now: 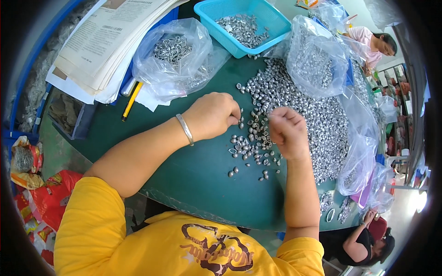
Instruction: The person sorts and organizes small silver metal components on a green table by hand, occasionally gathering groups of them and moving them into a pile or toward plastic bags.
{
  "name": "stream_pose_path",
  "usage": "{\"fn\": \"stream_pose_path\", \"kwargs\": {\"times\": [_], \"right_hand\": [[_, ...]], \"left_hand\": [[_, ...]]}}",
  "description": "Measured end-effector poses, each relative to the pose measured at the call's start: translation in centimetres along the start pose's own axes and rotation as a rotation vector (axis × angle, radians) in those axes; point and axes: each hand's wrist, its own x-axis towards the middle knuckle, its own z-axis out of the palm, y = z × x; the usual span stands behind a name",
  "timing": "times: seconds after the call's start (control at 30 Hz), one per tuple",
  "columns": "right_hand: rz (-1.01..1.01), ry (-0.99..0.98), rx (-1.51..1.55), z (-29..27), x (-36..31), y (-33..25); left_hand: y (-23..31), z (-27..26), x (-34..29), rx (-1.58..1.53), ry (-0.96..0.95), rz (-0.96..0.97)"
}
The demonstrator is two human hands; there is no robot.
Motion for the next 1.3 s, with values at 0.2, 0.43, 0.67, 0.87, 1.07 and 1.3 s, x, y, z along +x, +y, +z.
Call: {"fn": "stream_pose_path", "kwargs": {"times": [0.2,0.43,0.67,0.87,1.07,1.3], "right_hand": [[-0.072,0.16,-0.736,1.8,0.3,-0.2],[-0.525,0.105,-1.009,1.7,0.6,1.3],[0.026,0.09,0.319,-0.6,-1.0,-0.3],[-0.228,0.054,-0.754,1.5,-2.1,1.2],[-0.45,0.167,-1.0,2.1,-2.0,1.9],[-0.45,0.082,-1.101,1.6,-2.2,1.9]], "left_hand": [[0.1,-1.6,0.8,-1.32,-0.057,-0.579],[-0.4,-2.0,0.6,-1.351,-0.029,-0.545],[1.9,0.5,1.8,-0.156,0.068,-0.148],[0.1,2.3,2.6,0.228,0.041,0.087],[1.7,0.6,2.9,-0.802,-0.044,-0.47],[1.3,-0.6,1.5,-1.623,-0.187,-0.552]]}}
